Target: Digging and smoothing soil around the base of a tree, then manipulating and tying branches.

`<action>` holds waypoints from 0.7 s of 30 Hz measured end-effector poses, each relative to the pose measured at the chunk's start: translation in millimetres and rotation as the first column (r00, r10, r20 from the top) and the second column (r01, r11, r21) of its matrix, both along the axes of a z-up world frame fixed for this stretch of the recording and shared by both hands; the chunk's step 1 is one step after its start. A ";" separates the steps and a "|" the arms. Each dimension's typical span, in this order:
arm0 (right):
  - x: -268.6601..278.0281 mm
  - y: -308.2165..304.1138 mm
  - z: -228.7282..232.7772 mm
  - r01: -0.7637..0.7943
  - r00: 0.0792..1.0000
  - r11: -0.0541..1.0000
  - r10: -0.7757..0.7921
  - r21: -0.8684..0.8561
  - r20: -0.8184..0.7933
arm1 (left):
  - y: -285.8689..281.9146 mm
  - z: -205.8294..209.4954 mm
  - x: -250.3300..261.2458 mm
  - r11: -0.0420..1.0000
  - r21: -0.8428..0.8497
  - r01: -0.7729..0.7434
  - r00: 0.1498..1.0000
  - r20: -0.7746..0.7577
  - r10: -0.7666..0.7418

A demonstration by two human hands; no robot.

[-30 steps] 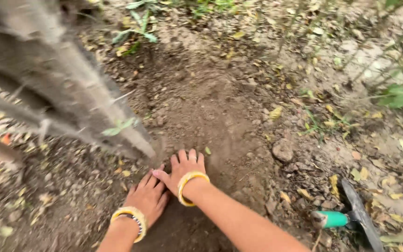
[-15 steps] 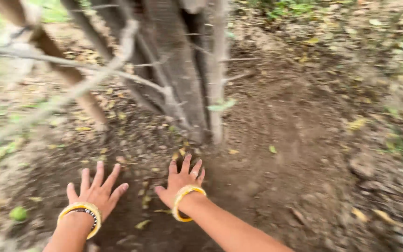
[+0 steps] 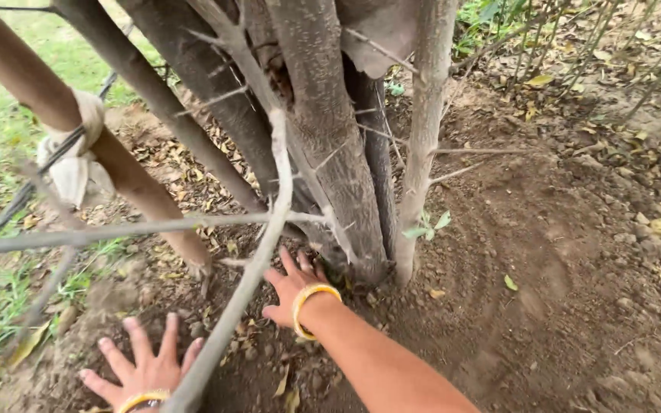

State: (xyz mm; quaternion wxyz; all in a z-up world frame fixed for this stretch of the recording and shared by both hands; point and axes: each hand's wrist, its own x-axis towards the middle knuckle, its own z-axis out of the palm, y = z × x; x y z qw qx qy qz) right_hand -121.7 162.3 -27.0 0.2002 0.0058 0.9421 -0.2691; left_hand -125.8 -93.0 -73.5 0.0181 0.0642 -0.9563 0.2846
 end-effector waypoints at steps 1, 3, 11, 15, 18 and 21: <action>1.4 0.3 3.4 0.003 1.000 1.000 -0.003 -0.001 0.005 | 7.9 -6.8 -8.0 1.000 -0.001 0.003 1.000 0.005 -0.003; 17.7 -4.8 5.6 -0.207 0.974 0.941 0.172 0.267 0.150 | 17.4 -25.1 -3.9 0.984 0.176 0.034 0.953 0.289 -0.085; 78.9 20.2 -67.9 -0.368 0.910 0.880 0.407 0.301 -0.079 | 111.7 -19.2 72.7 0.850 0.502 -0.157 0.871 0.477 -0.121; 107.7 42.7 -38.7 -0.408 0.901 0.838 0.435 0.362 0.009 | 145.3 -9.8 105.8 0.824 0.524 -0.217 0.857 0.507 -0.096; 127.6 63.3 -30.8 -0.404 0.913 0.864 0.398 0.302 0.084 | 176.8 2.1 129.5 0.822 0.500 -0.271 0.840 0.540 -0.052; 152.0 86.7 -14.7 -0.423 0.906 0.857 0.394 0.293 0.155 | 213.9 13.2 152.2 0.806 0.473 -0.355 0.817 0.577 0.022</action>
